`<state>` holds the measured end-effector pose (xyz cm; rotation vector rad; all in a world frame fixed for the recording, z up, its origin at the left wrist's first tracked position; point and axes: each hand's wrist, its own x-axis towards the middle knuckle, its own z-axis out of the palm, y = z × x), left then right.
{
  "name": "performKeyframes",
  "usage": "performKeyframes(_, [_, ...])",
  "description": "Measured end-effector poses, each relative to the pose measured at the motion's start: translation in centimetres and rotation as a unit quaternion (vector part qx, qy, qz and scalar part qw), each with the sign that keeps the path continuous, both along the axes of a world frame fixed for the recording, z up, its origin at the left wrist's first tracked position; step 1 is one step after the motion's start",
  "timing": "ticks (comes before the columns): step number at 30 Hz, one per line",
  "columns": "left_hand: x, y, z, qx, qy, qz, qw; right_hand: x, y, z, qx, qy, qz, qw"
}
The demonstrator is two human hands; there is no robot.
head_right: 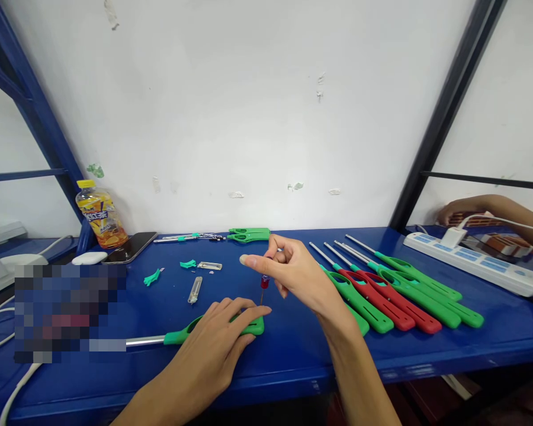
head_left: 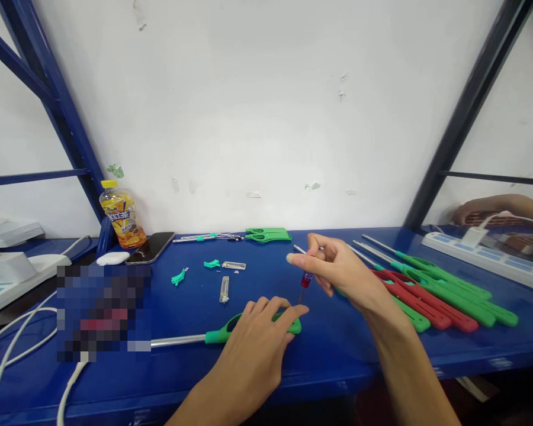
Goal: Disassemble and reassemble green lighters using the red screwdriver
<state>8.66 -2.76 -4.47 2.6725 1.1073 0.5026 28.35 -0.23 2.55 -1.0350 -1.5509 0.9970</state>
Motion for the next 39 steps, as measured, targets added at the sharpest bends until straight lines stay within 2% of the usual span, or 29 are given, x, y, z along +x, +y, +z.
performKeyframes(3, [-0.2,0.1,-0.3,0.01,-0.013,-0.023,1.0,0.3,0.0,0.0,0.0,-0.009,0.027,1.0])
performKeyframes(9, [-0.5,0.0,-0.7,0.016,-0.023,-0.04,0.999,1.1,-0.1,0.2,-0.053,-0.011,0.162,0.985])
performKeyframes(18, [-0.3,0.1,-0.8,0.021,-0.018,-0.035,0.999,0.4,0.0,-0.2,-0.035,0.016,0.089,0.995])
performKeyframes(26, [-0.6,0.1,-0.9,0.025,-0.029,-0.044,0.998,1.3,-0.3,0.4,-0.039,0.008,0.13,0.991])
performKeyframes(34, [-0.5,0.0,-1.0,0.017,-0.045,-0.044,0.998,0.6,0.0,0.0,-0.023,0.005,0.048,0.999])
performKeyframes(36, [-0.5,0.0,-0.9,0.014,-0.044,-0.044,0.998,0.7,-0.1,0.0,-0.024,0.001,0.069,0.997])
performKeyframes(39, [-0.5,0.0,-0.8,0.009,-0.045,-0.046,0.998,1.0,-0.4,0.2,-0.044,-0.019,0.153,0.987])
